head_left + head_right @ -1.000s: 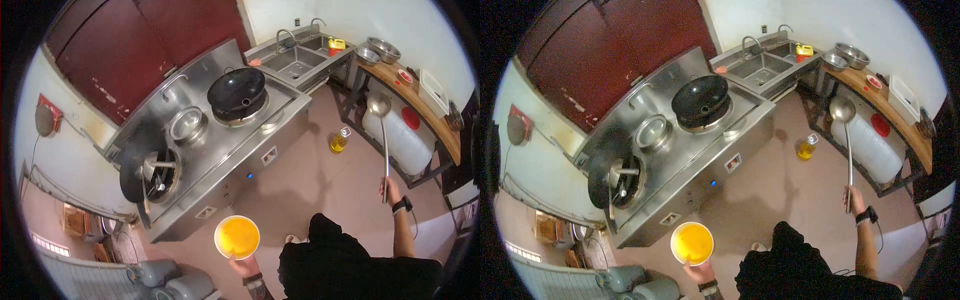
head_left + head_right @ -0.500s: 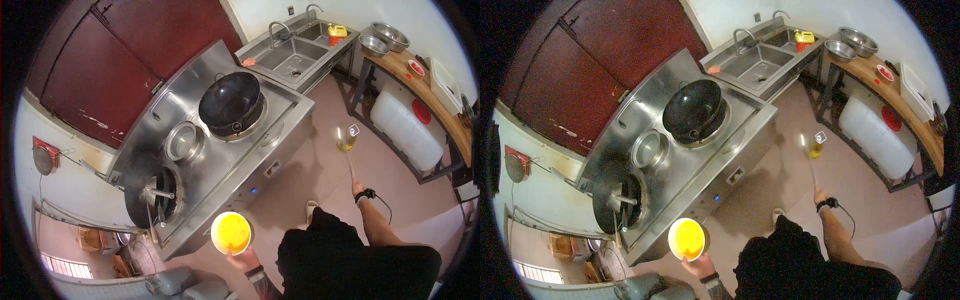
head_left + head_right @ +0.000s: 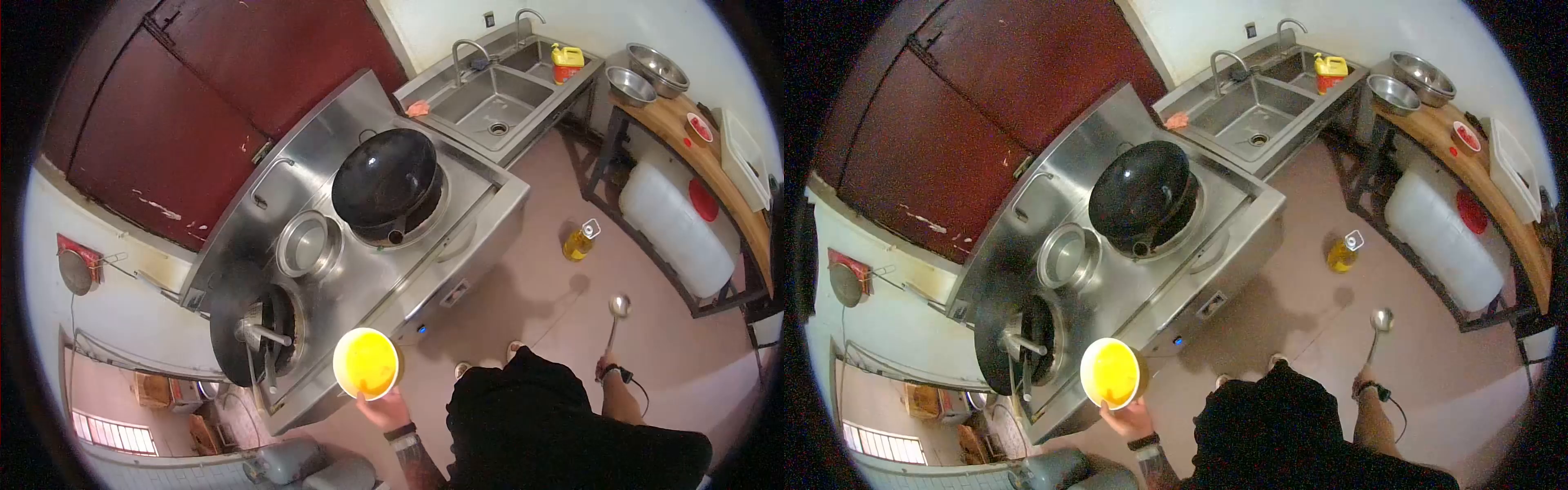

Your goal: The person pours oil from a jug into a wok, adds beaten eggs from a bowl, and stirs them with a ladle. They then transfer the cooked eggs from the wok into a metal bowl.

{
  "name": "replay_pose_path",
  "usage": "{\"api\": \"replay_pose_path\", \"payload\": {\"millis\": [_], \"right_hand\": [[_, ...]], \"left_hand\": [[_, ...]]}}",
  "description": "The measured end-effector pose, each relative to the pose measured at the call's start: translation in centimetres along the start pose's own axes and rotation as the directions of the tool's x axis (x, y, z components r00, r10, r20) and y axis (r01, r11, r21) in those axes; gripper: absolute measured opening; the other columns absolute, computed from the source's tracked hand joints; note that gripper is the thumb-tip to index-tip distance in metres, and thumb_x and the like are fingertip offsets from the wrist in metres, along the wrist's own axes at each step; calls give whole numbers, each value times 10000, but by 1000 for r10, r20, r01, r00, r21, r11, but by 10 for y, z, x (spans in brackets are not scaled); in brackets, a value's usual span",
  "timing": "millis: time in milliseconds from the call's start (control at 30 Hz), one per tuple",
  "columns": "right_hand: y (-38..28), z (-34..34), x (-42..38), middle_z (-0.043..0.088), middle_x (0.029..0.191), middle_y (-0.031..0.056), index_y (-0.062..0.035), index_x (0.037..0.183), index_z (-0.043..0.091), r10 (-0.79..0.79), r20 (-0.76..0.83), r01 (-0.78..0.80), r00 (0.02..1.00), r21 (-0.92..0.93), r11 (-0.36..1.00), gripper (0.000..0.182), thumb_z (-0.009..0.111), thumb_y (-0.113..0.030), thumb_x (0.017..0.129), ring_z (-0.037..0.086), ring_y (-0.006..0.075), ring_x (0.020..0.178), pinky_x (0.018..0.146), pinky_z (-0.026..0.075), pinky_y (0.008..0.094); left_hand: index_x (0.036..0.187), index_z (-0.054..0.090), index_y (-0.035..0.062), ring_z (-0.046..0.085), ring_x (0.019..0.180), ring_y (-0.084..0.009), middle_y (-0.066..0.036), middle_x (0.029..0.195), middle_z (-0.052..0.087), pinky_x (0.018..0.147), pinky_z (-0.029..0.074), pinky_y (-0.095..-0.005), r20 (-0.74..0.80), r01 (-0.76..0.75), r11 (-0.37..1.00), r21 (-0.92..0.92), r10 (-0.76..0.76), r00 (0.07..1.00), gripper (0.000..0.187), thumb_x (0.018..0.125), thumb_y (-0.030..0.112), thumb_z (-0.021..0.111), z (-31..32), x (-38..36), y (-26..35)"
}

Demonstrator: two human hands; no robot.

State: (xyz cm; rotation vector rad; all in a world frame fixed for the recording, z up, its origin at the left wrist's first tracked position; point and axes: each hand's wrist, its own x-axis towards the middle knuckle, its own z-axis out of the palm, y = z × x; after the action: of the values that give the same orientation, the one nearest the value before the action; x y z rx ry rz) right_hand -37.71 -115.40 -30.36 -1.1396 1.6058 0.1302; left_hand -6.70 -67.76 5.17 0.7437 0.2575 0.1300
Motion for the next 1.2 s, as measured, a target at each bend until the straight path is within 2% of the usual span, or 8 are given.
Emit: {"api": "replay_pose_path", "payload": {"millis": [133, 233, 300, 567, 633, 667, 767, 1200], "right_hand": [[-78, 34, -31, 448, 496, 38, -93, 735, 546, -41, -112, 70, 993, 267, 961, 515, 494, -579, 898, 463, 182, 383, 356, 360, 336], [-99, 42, -27, 401, 464, 20, -126, 677, 479, -310, -337, 309, 889, -59, 949, 532, 477, -612, 894, 423, 171, 359, 346, 351, 335], [-115, 34, -19, 428, 501, 20, -101, 742, 496, -67, 86, 56, 994, 125, 991, 513, 446, -581, 916, 414, 174, 370, 353, 366, 362], [0, 28, -29, 399, 467, 43, -111, 640, 461, 51, 16, -51, 999, 44, 998, 538, 462, -579, 906, 403, 206, 350, 331, 335, 382], [118, 15, 71, 420, 475, 53, -87, 645, 477, -462, 76, 454, 883, -379, 806, 540, 479, -560, 906, 427, 210, 355, 318, 309, 372], [80, 18, 24, 433, 485, 61, -76, 663, 483, 16, -37, -24, 999, -242, 970, 523, 504, -539, 905, 428, 212, 355, 316, 303, 366], [56, 16, -20, 498, 522, 44, -124, 695, 539, 205, -73, -206, 976, -6, 979, 510, 435, -568, 922, 496, 255, 396, 350, 368, 390], [-68, 121, -35, 351, 435, 38, -132, 658, 464, 168, -167, -76, 972, 452, 889, 557, 465, -649, 867, 391, 245, 320, 301, 332, 406]], "left_hand": [[1372, 396, 87, 483, 1236, -249, -78, 1356, 490, 977, 431, -416, 42, -1, 1000, -12, 2, 999, 583, 892, 388, 534, 0, 43, 7], [1345, 427, 86, 526, 1187, -242, -84, 1320, 522, 951, 459, -396, 38, 3, 1000, 8, -4, 999, 543, 908, 394, 523, 6, 74, 14], [1318, 456, 89, 552, 1149, -235, -88, 1294, 544, 958, 462, -395, 65, -20, 999, 34, 17, 998, 535, 901, 411, 551, 11, 97, 14], [1261, 510, 63, 540, 1159, -219, -88, 1268, 565, 984, 445, -403, 51, 62, 997, -49, -60, 997, 534, 863, 398, 630, 27, 194, 18], [1253, 520, 66, 550, 1146, -207, -75, 1258, 579, 958, 453, -379, 77, 114, 992, -47, -110, 991, 517, 868, 395, 624, 37, 220, 18], [1247, 528, 71, 558, 1136, -195, -61, 1256, 586, 937, 457, -363, 81, 125, 992, -16, -123, 989, 490, 880, 386, 609, 44, 232, 20], [1248, 525, 71, 567, 1121, -189, -56, 1249, 591, 928, 460, -359, 124, 108, 993, 48, -113, 986, 473, 894, 379, 590, 47, 281, 17], [1245, 503, 78, 574, 1105, -193, -50, 1241, 573, 940, 471, -339, 143, 212, 943, 257, -254, 957, 459, 900, 365, 602, 93, 418, 9]]}}
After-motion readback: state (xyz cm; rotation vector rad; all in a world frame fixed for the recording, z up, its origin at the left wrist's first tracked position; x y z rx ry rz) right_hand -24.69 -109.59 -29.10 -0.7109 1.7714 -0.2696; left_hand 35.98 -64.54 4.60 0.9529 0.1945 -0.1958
